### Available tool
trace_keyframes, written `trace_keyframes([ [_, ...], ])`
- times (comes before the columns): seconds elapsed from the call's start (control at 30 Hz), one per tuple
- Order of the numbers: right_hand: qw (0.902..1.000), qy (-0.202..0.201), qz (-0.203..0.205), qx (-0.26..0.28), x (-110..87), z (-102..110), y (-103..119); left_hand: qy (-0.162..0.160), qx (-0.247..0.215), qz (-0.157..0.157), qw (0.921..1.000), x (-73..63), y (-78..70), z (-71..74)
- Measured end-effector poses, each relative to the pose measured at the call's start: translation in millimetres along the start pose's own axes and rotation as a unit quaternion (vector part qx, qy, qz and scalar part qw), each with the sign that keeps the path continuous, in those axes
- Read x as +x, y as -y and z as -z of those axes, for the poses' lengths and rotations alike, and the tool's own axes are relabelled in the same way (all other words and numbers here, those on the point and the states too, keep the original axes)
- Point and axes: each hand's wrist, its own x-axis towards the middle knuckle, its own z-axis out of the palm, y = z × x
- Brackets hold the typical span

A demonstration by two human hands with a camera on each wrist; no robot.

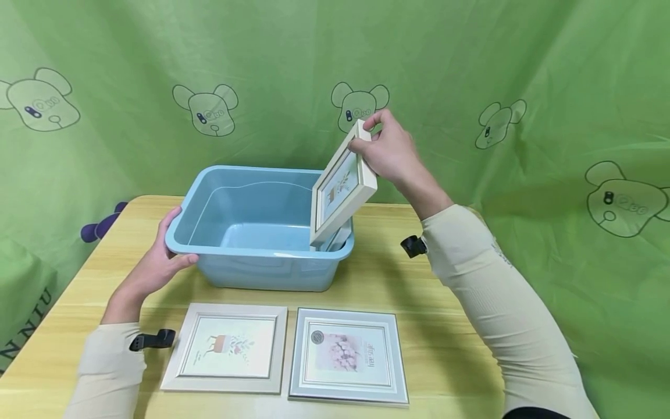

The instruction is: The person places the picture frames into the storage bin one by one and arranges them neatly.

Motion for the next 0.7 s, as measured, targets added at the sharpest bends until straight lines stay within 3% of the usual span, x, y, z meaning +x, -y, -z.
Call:
trace_keyframes([
  [0.7, 0.9977, 0.043, -0.029, -0.044, 11.2, -15.3, -5.0, 0.0, 0.0, -0.001, 1.0, 0.0, 0.8, 0.7],
])
